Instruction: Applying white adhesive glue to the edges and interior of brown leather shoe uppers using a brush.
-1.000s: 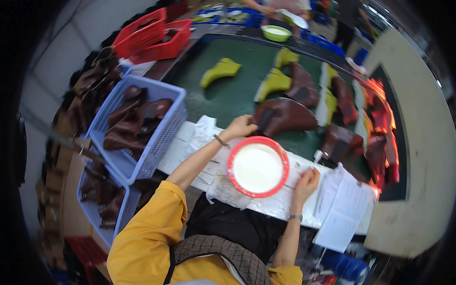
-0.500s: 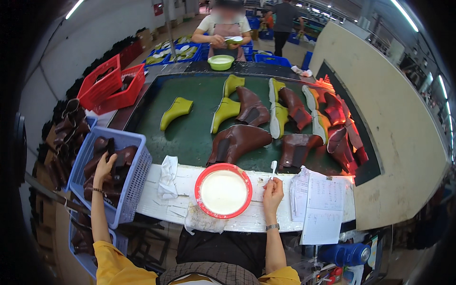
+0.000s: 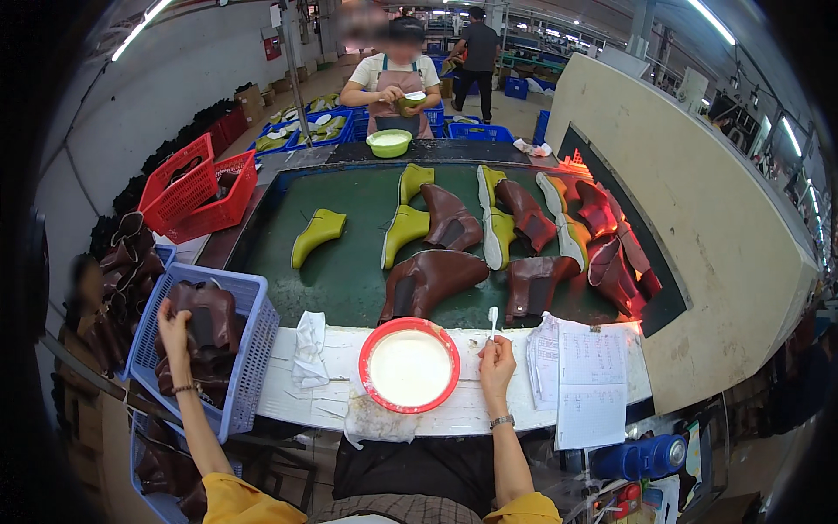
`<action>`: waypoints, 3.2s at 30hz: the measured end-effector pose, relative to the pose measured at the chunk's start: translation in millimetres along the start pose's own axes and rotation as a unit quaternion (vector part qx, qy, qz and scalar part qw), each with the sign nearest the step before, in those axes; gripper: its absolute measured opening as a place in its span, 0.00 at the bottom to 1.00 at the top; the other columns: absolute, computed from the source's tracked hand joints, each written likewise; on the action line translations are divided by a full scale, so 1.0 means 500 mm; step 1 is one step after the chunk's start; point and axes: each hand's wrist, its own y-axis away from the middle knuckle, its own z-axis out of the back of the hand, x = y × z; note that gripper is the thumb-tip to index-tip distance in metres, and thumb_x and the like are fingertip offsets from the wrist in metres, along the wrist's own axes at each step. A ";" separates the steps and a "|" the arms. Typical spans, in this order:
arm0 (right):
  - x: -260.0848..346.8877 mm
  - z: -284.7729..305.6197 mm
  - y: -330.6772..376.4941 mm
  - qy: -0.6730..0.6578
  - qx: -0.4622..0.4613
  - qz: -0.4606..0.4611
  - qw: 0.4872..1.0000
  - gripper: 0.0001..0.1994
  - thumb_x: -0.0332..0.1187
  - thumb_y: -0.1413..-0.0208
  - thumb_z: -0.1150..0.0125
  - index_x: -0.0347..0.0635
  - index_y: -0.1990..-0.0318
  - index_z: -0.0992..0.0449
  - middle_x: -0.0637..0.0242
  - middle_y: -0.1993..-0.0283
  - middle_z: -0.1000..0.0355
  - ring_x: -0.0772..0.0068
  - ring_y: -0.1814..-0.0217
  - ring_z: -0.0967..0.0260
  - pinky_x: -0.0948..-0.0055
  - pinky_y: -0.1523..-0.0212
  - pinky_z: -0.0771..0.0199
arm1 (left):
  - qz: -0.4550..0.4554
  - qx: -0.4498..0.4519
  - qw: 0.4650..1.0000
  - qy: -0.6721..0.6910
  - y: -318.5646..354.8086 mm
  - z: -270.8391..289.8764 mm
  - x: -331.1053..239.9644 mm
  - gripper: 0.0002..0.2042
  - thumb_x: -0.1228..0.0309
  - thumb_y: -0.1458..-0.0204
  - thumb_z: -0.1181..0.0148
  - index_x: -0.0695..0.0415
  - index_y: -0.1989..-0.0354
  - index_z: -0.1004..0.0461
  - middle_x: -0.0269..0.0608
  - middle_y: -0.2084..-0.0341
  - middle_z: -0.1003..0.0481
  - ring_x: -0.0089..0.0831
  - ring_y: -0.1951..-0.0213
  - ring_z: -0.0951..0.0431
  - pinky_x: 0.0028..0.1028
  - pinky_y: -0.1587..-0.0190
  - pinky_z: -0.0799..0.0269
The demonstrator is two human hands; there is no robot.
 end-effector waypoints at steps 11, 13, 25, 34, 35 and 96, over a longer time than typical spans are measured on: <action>0.265 -0.063 0.043 0.048 0.136 0.145 0.979 0.10 0.30 0.33 0.44 0.38 0.49 0.21 0.73 0.63 0.21 0.91 0.73 0.37 0.86 0.74 0.37 | 0.150 0.316 0.931 0.104 0.406 -0.099 -0.313 0.40 0.87 0.59 0.55 0.59 0.28 0.39 0.32 0.59 0.25 0.15 0.72 0.35 0.16 0.67 0.35; 0.357 -0.105 0.093 -0.057 0.339 -0.002 0.939 0.16 0.27 0.39 0.40 0.40 0.43 0.22 0.71 0.58 0.20 0.90 0.72 0.35 0.85 0.72 0.33 | 0.239 0.409 0.867 0.154 0.488 -0.150 -0.315 0.40 0.87 0.61 0.54 0.62 0.30 0.38 0.37 0.56 0.23 0.18 0.69 0.29 0.18 0.65 0.33; 0.353 -0.108 0.181 0.136 0.432 0.059 0.890 0.11 0.36 0.43 0.29 0.37 0.59 0.18 0.67 0.74 0.28 0.82 0.72 0.35 0.74 0.69 0.32 | 0.389 0.558 0.730 0.063 0.598 -0.213 -0.351 0.31 0.72 0.50 0.27 0.67 0.38 0.31 0.43 0.47 0.22 0.28 0.48 0.22 0.30 0.44 0.27; 0.271 0.021 0.054 0.458 0.245 0.257 0.815 0.08 0.37 0.46 0.31 0.48 0.60 0.15 0.68 0.68 0.27 0.63 0.67 0.24 0.64 0.67 0.25 | 0.379 0.432 0.818 0.038 0.548 -0.258 -0.309 0.13 0.77 0.49 0.29 0.66 0.56 0.19 0.39 0.63 0.17 0.22 0.64 0.19 0.24 0.58 0.23; 0.266 0.024 0.051 0.488 0.269 0.266 0.787 0.08 0.37 0.46 0.30 0.48 0.60 0.14 0.68 0.67 0.26 0.62 0.67 0.25 0.64 0.67 0.25 | 0.360 0.441 0.821 0.043 0.545 -0.269 -0.310 0.13 0.76 0.49 0.29 0.66 0.56 0.19 0.39 0.64 0.17 0.22 0.64 0.19 0.24 0.59 0.23; 0.334 -0.098 0.061 0.167 0.302 0.293 0.892 0.07 0.34 0.52 0.23 0.48 0.66 0.13 0.73 0.67 0.24 0.78 0.68 0.32 0.73 0.61 0.44 | 0.333 0.430 0.832 0.112 0.452 -0.282 -0.351 0.23 0.80 0.52 0.29 0.64 0.45 0.25 0.41 0.53 0.20 0.26 0.54 0.21 0.27 0.49 0.24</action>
